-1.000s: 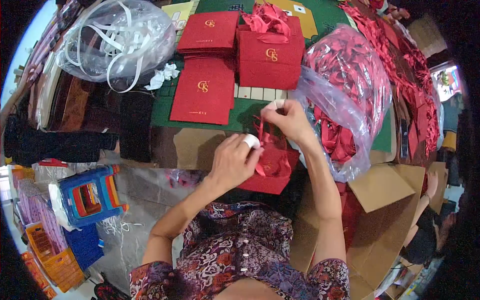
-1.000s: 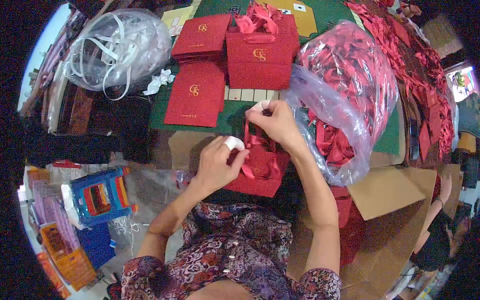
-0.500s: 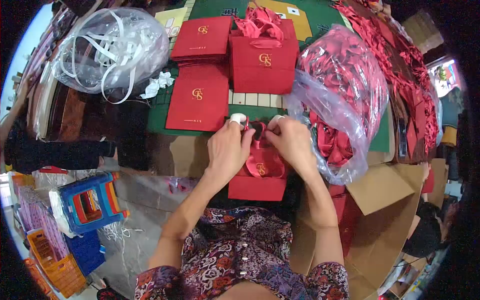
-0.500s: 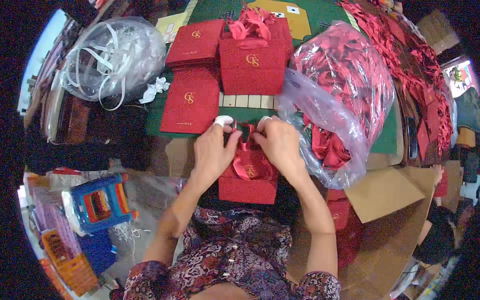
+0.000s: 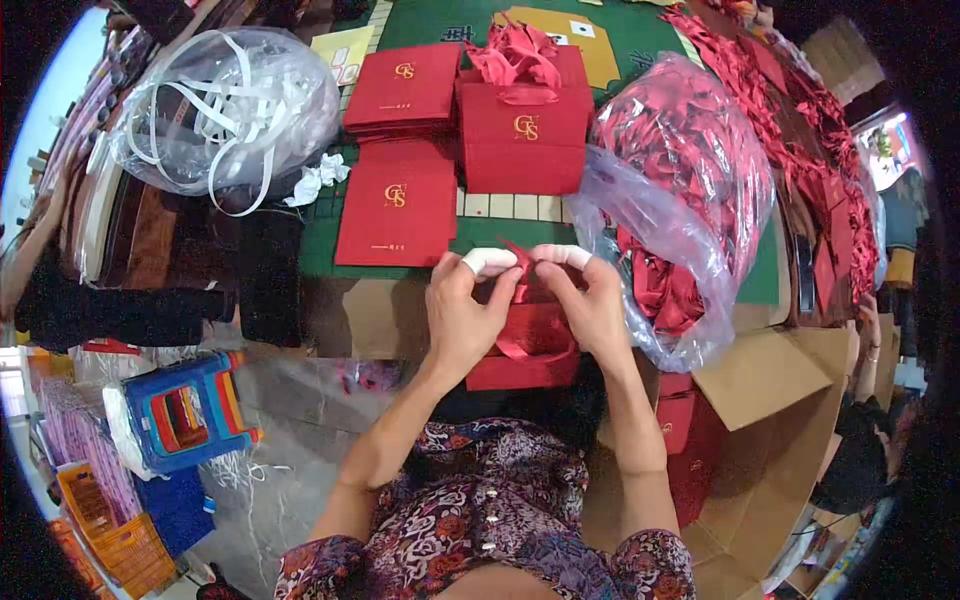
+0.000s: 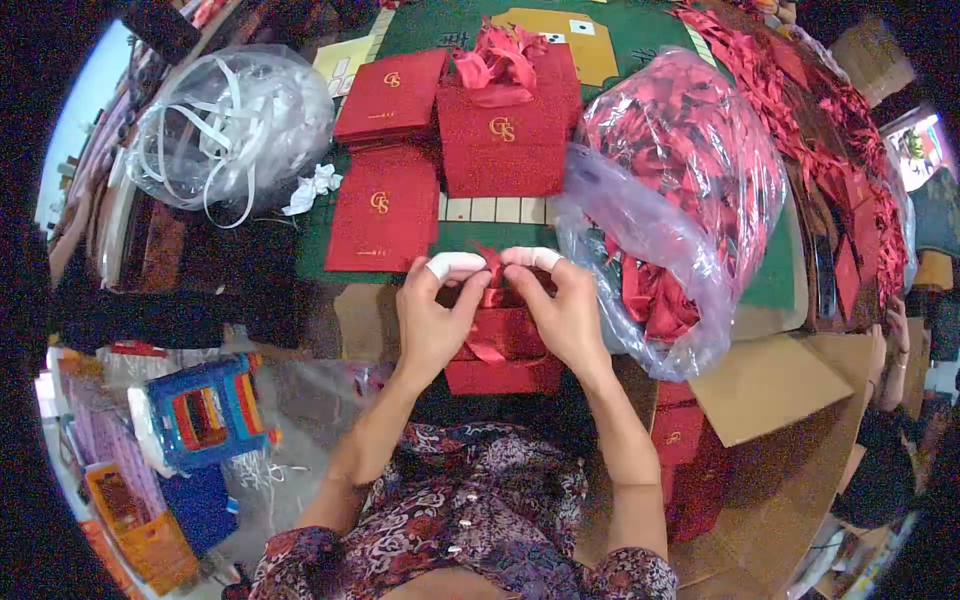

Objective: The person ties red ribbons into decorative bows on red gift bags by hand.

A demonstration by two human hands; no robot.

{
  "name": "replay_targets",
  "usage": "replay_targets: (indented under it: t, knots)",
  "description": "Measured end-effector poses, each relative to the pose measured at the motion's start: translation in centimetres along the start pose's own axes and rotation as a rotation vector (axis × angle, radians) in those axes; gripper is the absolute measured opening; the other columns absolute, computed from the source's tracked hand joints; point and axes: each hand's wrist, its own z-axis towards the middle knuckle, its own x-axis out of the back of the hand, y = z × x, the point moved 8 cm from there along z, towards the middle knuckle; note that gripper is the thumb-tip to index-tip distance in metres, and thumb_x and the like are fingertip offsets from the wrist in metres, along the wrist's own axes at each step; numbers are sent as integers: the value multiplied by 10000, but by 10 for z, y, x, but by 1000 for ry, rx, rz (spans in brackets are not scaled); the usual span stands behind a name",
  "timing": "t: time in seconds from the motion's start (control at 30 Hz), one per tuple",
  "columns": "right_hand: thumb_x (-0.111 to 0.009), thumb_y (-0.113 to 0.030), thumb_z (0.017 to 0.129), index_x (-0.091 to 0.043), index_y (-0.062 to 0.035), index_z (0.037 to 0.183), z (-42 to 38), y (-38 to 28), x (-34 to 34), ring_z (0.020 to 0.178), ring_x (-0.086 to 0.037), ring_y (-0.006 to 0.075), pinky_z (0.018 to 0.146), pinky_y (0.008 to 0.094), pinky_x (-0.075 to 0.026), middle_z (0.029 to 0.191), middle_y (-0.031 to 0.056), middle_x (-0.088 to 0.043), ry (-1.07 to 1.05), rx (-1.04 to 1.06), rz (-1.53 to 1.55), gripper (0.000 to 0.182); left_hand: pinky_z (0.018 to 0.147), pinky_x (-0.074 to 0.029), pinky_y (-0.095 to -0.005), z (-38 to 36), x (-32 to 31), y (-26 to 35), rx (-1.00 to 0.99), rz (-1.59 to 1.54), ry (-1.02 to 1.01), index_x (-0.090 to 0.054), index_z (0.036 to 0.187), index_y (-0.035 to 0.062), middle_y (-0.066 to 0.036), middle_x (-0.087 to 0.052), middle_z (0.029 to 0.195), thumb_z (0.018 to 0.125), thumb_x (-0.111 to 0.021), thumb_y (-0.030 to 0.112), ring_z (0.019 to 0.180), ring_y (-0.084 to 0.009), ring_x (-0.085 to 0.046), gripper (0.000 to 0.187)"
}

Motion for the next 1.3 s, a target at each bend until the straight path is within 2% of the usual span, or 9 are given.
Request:
replay_targets:
  t: [0.13, 0.53, 0.73, 0.8, 0.93, 1.07, 1.2, 1.23, 1.3]
  knots:
    - [-679, -91, 942, -722, -4, 1071, 2, 12, -7, 857, -632, 60, 767, 226, -522, 953, 3, -719, -21, -71, 171, 161, 877, -468, -339, -3, -2, 6, -31, 7, -10, -726, 892, 58, -88, -749, 809, 821, -777, 108, 735, -211, -716, 100]
    - [-688, -108, 942, -729, 1, 1050, 6, 18, -9, 844, -625, 58, 763, 237, -520, 921, 1, -720, -30, -84, 257, 159, 804, -491, -355, -1, -3, 12, -68, 73, -44, -743, 863, 64, -100, -729, 806, 792, -794, 114, 796, -242, -684, 101]
    - [-663, -92, 966, -701, -2, 1056, 7, 17, -3, 860, -616, 46, 773, 220, -516, 939, -21, -693, 23, -65, 257, 133, 806, -519, -356, 3, 9, 17, -163, -19, -7, -727, 1010, 56, -136, -707, 966, 806, -787, 118, 861, -275, -665, 221]
    - [-660, -94, 968, -704, -3, 1050, 7, 11, -4, 861, -609, 45, 778, 220, -505, 942, -23, -692, 9, -44, 294, 130, 796, -514, -394, 0, 10, 15, -54, -114, -63, -696, 1092, 68, -127, -678, 969, 819, -768, 161, 912, -298, -639, 297]
    - [-657, -94, 967, -708, -3, 1039, 4, 3, -7, 853, -606, 49, 788, 230, -500, 941, -19, -693, 23, -9, 229, 126, 754, -527, -326, 2, -6, -4, 27, -5, -208, -684, 1082, 53, -114, -692, 977, 777, -806, 138, 810, -235, -656, 339]
    - [-671, -116, 954, -717, -2, 1011, -2, -11, -7, 815, -616, 59, 749, 248, -508, 902, 18, -722, -1, 76, 118, 135, 595, -500, -348, 10, -10, -7, 158, 85, -259, -660, 943, 43, -75, -644, 764, 733, -834, 142, 637, -211, -627, 290]
    - [-666, -110, 951, -711, 4, 999, -5, -20, -1, 822, -620, 63, 732, 250, -507, 894, 26, -723, 39, 121, 42, 131, 550, -480, -366, 12, -10, -16, 126, 114, -178, -613, 1036, 49, -55, -605, 696, 728, -867, 192, 592, -169, -600, 424]
    - [-666, -117, 953, -709, 6, 998, -4, -14, -1, 812, -610, 63, 729, 248, -500, 888, 19, -714, 35, 38, 178, 138, 606, -505, -335, 10, -10, -15, 188, 114, -228, -562, 1194, 52, -72, -651, 824, 723, -890, 232, 696, -168, -629, 602]
    - [-662, -119, 956, -709, 4, 1002, 1, -4, 3, 801, -602, 61, 726, 244, -495, 882, 9, -705, 58, 24, 178, 139, 661, -516, -325, 6, -1, -6, 66, 38, -186, -525, 1264, 50, -89, -655, 931, 718, -898, 249, 772, -183, -637, 690]
